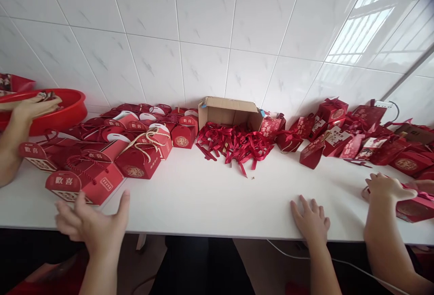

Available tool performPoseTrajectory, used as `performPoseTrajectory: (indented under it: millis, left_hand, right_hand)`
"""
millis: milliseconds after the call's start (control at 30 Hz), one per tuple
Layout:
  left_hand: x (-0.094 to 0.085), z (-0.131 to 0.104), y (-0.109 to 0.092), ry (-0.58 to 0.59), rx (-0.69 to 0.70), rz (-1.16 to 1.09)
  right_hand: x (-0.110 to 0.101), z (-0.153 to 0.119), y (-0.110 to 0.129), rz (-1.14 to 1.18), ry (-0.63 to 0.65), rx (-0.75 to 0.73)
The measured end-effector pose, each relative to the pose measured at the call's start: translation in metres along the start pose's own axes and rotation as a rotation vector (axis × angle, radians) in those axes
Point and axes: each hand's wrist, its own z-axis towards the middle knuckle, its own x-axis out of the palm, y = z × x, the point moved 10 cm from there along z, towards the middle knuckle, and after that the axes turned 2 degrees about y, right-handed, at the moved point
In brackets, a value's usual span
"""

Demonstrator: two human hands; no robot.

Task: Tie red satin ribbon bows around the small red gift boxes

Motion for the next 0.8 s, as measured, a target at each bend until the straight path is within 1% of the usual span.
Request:
performPoseTrajectory:
  millis: [33,100,200,267,333,433,500,567,600,667,700,800]
  left_hand:
    - [0.002,0.011,0.005,0.021,-0.035,0.032]
    - [0.014,0.026,0.01,0.115,-0.041,0.07]
    - [0.034,0.028,0.015,0.226,0.008,0.15]
    - [0.041,0.023,0.021,0.243,0.04,0.191]
    - [0.041,0.019,0.025,0.213,0.08,0.202]
    - [0.035,0.014,0.021,0.09,0.215,0.179]
    - [0.031,0.012,0.02,0.016,0.275,0.148]
    - [0.03,0.012,0.025,-0.021,0.264,0.125]
    - [0.031,0.012,0.028,-0.023,0.249,0.122]
    - [0.033,0.013,0.032,-0.015,0.226,0.127]
    - [0.034,0.013,0.034,-0.018,0.214,0.13]
    - [0.032,0.014,0.034,-0.04,0.196,0.129]
  right_hand:
    - [0.0,0.0,0.0,-0.003,0.001,0.001]
    - [0.0,0.001,-0.001,-0.008,0.003,0.0]
    - [0.001,0.0,-0.001,-0.008,0.006,-0.001]
    - [0.002,0.0,-0.001,-0.003,0.006,0.001]
    - [0.001,-0.001,-0.002,0.007,0.006,0.007]
    - [-0.001,0.0,-0.004,0.052,0.011,0.029]
    - [-0.004,0.005,-0.001,0.133,0.019,0.067]
    - [-0.007,0.018,0.016,0.238,0.036,0.057]
    - [-0.01,0.027,0.032,0.287,0.046,0.02]
    - [-0.017,0.052,0.075,0.352,0.056,-0.085]
    - [-0.021,0.067,0.095,0.381,0.045,-0.107]
    - [-0.035,0.114,0.147,0.434,-0.026,-0.067]
